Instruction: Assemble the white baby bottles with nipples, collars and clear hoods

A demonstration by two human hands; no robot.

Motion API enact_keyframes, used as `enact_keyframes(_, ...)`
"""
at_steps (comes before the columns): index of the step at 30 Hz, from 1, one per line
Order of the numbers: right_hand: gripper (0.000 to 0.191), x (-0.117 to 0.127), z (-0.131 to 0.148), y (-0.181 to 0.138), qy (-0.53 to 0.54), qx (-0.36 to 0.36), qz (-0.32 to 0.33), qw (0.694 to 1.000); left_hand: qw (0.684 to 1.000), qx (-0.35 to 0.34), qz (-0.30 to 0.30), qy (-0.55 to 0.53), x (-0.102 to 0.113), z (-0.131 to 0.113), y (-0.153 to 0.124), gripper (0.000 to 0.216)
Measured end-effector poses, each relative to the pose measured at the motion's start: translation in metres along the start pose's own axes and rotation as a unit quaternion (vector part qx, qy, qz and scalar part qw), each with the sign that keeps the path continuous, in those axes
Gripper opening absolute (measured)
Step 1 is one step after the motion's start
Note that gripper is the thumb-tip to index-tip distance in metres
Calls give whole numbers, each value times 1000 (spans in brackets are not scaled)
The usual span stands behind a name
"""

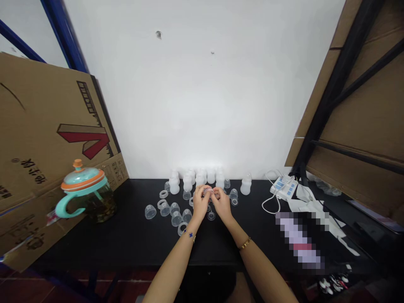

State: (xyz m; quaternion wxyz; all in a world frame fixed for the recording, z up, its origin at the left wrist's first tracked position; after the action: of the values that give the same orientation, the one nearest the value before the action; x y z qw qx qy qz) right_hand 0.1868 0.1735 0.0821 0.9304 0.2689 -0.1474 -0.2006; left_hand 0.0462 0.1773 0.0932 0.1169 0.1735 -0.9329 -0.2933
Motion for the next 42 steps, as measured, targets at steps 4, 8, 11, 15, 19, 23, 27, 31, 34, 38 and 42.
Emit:
enact_keyframes(4,24,-1,-1,-1,13,-5,2,1000,999,21,8,-28,-2,6,1,20)
enact_keyframes(8,24,0,-2,-1,18,-16,2,1000,999,11,10,-32,-3,6,1,20)
enact_keyframes(11,28,2,1,-1,17,-12,-2,1000,999,3,8,-32,-2,5,2,20)
enact_keyframes(15,32,1,2,-1,25,-9,3,1000,1000,3,6,-26,-1,2,2,22)
enact_keyframes(19,32,0,-2,-2,46,-27,1,999,998,32,0,-49,-1,5,-1,26)
enact_keyframes(23,32,0,-1,-3,59,-38,0,998,995,53,2,-84,-2,11,-2,26)
enact_keyframes(27,33,0,0,-4,69,-39,0,997,996,34,-7,-88,1,11,2,18)
enact_keyframes(31,29,-1,-3,-3,61,-38,0,997,996,21,2,-87,0,8,5,14)
enact_keyframes(34,24,-4,-5,-4,58,-34,6,998,997,15,12,-77,-1,5,5,14)
enact_keyframes(38,23,-5,-4,-4,62,-25,11,998,996,25,9,-80,-2,6,5,15)
enact_keyframes(42,22,-4,-4,-4,62,-30,7,998,994,38,19,-102,-5,8,5,16)
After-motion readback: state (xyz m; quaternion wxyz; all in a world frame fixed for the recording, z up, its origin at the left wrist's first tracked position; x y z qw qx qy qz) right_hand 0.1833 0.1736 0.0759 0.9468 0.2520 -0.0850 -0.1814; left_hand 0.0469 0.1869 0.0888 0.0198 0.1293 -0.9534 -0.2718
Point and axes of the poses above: each hand's wrist, its own y-axis towards the middle knuckle, its own x-axis out of the back of the hand, z = x × y, the point moved 10 cm from there along y, towards the middle knuckle, and after that the axes turned 9 degrees about -z, right-handed, at the moved point
